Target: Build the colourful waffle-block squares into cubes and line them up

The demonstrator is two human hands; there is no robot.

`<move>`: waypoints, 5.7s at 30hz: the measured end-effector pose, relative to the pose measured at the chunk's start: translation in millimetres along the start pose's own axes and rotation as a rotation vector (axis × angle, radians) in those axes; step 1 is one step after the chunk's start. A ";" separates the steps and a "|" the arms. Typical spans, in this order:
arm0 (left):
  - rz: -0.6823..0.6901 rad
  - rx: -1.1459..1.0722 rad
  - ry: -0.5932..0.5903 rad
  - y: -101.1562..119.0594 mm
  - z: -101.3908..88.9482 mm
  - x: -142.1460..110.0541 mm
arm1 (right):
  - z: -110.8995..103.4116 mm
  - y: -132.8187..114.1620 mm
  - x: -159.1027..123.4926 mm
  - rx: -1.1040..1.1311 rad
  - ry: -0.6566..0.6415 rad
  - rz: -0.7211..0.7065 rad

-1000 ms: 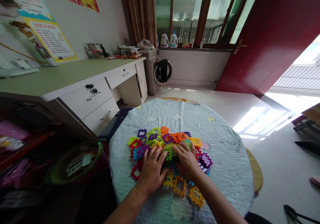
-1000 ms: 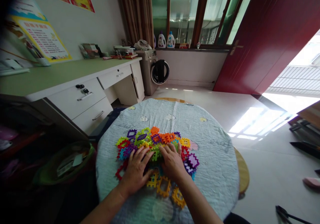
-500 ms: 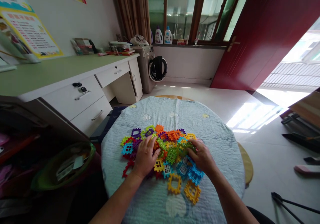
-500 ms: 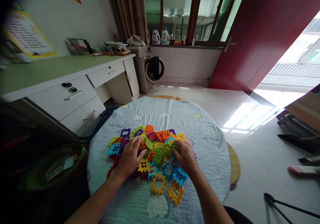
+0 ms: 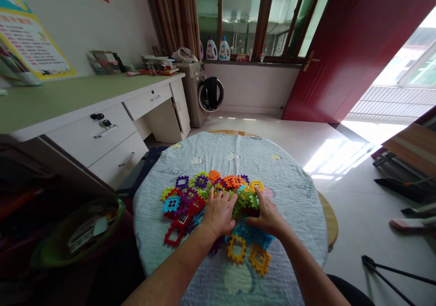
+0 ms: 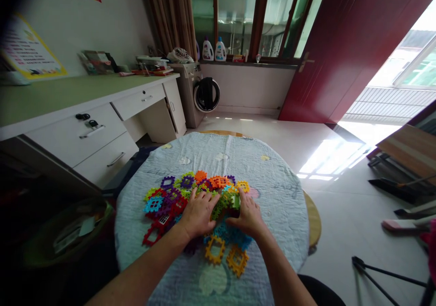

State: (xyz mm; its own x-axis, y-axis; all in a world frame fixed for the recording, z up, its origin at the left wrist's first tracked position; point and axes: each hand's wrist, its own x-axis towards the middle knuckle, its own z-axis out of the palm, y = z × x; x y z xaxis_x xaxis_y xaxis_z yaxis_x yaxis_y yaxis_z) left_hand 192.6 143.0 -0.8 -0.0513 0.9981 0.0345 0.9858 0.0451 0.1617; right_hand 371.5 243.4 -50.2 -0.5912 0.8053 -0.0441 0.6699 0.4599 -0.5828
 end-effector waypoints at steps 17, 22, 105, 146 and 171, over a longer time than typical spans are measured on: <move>-0.416 -0.471 0.658 -122.4 9.3 -59.8 | -11.3 -8.0 -2.6 0.026 0.134 -0.119; -0.738 -0.215 0.489 -131.1 23.5 -72.0 | -32.8 4.5 -20.2 -0.166 -0.074 -0.013; -0.457 -0.223 0.434 -146.9 67.0 -117.0 | -9.4 18.2 27.4 -0.072 0.004 -0.127; -0.350 -0.260 0.522 -160.9 68.6 -58.8 | -19.9 17.3 -11.7 -0.099 0.313 0.172; -0.327 -0.261 0.502 -161.7 64.8 -57.8 | -26.0 43.0 8.1 -0.005 0.558 0.549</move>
State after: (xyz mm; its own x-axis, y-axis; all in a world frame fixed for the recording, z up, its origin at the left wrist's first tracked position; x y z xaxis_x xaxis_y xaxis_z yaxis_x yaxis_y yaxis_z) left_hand 46.5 80.8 -92.9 -0.4732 0.7903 0.3893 0.8385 0.2684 0.4742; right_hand 407.2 279.5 -54.5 0.1380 0.9863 0.0905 0.8038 -0.0582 -0.5921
